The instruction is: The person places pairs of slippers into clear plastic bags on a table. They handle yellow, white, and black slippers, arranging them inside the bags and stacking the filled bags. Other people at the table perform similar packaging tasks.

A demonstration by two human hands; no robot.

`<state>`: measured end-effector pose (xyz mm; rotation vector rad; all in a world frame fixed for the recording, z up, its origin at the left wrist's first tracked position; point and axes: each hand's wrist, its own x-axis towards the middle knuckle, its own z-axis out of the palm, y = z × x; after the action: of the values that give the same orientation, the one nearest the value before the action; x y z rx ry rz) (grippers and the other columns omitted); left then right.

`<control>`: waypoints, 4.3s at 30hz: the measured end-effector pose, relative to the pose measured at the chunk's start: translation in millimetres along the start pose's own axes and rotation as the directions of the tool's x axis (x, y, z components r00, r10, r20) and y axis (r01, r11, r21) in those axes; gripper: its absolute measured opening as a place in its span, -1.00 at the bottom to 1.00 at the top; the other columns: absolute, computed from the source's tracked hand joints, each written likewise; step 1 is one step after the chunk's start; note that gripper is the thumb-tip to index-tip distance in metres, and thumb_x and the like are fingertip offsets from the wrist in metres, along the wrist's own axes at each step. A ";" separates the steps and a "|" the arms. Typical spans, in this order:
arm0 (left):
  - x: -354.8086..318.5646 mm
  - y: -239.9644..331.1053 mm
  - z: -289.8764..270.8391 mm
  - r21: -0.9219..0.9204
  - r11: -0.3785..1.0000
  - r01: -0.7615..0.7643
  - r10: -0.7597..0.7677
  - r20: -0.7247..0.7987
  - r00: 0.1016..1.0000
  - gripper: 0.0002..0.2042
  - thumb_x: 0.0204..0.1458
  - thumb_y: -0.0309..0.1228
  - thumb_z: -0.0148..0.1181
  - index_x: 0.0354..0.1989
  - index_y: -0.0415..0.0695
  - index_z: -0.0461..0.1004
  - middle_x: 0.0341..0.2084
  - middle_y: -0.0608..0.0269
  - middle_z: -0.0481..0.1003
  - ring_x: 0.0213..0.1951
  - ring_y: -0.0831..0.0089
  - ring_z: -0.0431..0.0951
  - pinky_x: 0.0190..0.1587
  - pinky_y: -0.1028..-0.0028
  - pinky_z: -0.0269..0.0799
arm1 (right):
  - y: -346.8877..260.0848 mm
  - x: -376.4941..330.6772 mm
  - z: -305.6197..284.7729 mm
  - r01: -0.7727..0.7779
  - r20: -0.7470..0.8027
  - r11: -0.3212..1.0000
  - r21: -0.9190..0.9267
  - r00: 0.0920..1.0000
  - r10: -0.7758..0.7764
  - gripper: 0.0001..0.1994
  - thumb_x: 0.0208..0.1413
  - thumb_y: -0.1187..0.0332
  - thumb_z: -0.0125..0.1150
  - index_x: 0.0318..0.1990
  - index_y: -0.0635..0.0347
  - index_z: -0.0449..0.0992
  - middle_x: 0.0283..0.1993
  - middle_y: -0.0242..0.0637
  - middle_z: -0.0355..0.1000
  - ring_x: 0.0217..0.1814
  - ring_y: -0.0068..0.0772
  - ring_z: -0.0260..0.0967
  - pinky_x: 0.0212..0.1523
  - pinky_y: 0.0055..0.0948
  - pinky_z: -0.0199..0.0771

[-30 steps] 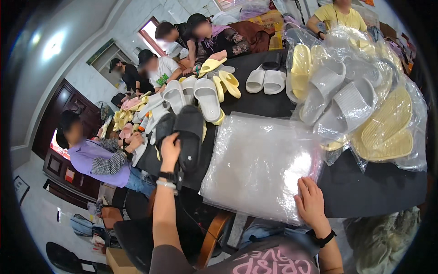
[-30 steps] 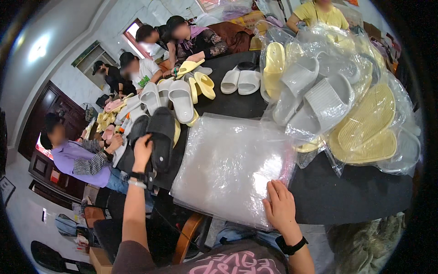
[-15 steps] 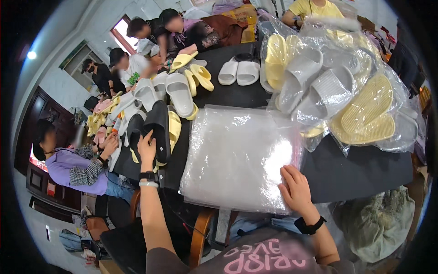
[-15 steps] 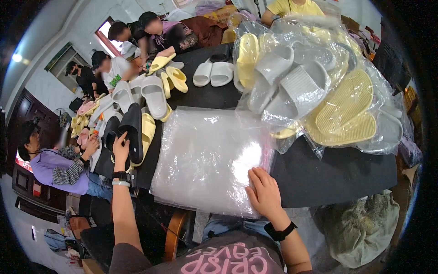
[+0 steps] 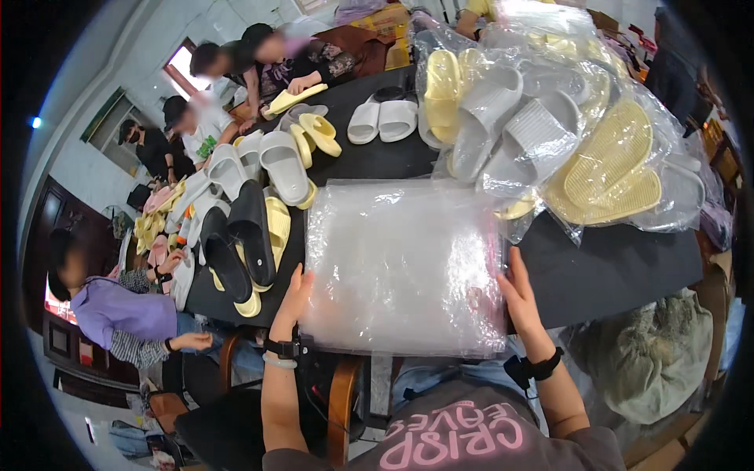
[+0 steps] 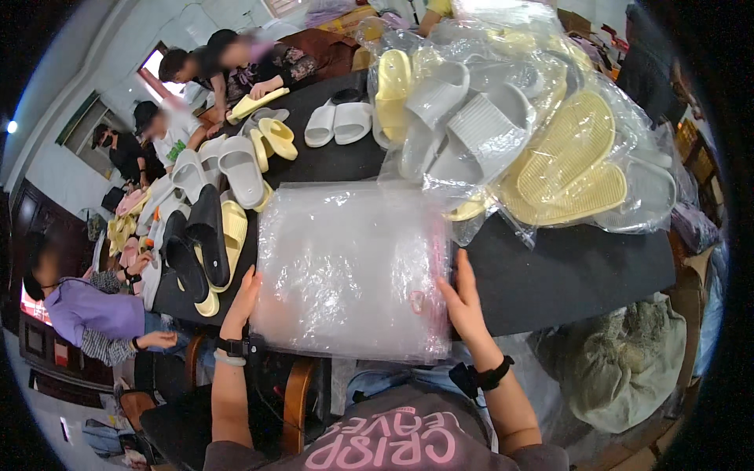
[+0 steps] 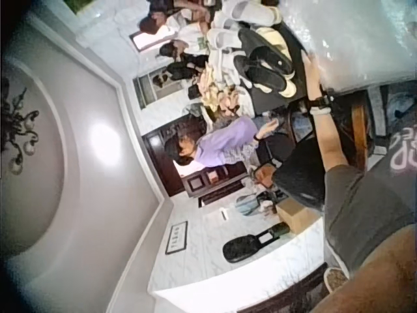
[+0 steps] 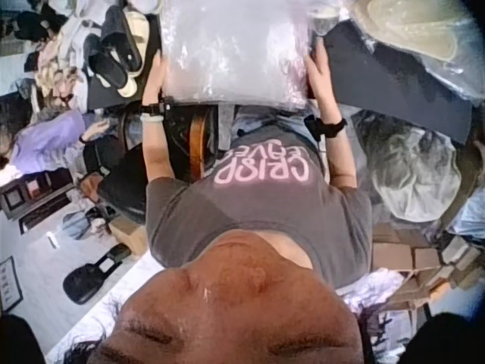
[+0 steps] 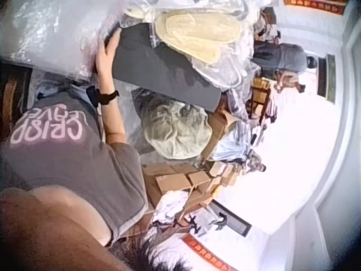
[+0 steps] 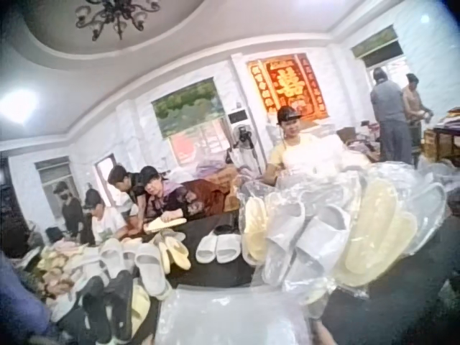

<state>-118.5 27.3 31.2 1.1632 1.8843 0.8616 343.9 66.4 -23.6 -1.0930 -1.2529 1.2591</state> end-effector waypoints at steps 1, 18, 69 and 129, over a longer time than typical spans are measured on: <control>3.2 2.7 1.2 -0.011 1.000 -0.027 0.027 0.036 0.999 -0.21 0.26 0.06 -0.01 0.43 -0.31 -0.07 0.33 -0.10 0.18 0.33 0.21 0.20 0.34 0.34 0.08 | -5.3 2.8 4.8 -0.011 0.063 0.999 -0.052 0.998 0.015 -0.26 0.28 0.36 0.10 0.46 0.37 -0.17 0.56 0.00 -0.25 0.60 -0.17 -0.31 0.50 -0.30 -0.25; -14.4 -1.3 5.2 0.304 0.945 -0.122 0.166 -0.123 0.978 -0.17 0.20 -0.14 0.12 0.43 -0.41 -0.19 0.38 -0.28 0.04 0.40 -0.02 0.08 0.43 0.28 -0.10 | -24.9 19.7 -4.4 0.163 0.222 0.932 -0.324 0.971 -0.092 -0.15 0.21 0.18 0.21 0.46 0.36 -0.16 0.53 0.25 -0.35 0.61 0.09 -0.42 0.50 -0.15 -0.32; -40.3 -17.3 103.0 0.763 0.525 -0.377 0.532 0.051 0.845 -0.09 -0.19 0.21 0.26 0.39 0.10 0.20 0.45 0.16 0.00 0.47 -0.01 -0.24 0.43 -0.16 -0.38 | -115.9 94.1 50.2 0.466 0.439 0.857 -0.219 0.832 -0.340 -0.63 0.16 0.51 0.19 0.14 0.04 0.50 0.30 -0.22 0.27 0.34 -0.26 0.22 0.19 -0.36 0.31; -61.9 13.3 101.3 0.610 0.708 -0.357 0.456 -0.008 0.890 -0.36 0.23 -0.21 0.01 0.37 -0.37 0.04 0.35 -0.10 0.17 0.41 -0.05 0.06 0.42 -0.01 -0.15 | -87.3 49.2 22.8 0.832 0.844 0.408 -0.375 0.488 -0.221 -0.70 0.02 0.37 0.21 -0.05 0.15 0.50 0.23 -0.08 0.35 0.30 -0.08 0.28 0.37 0.02 0.13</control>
<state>-7.2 -9.0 7.3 2.0180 2.1416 0.5982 322.0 109.4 67.1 -0.5081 -2.6850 0.4715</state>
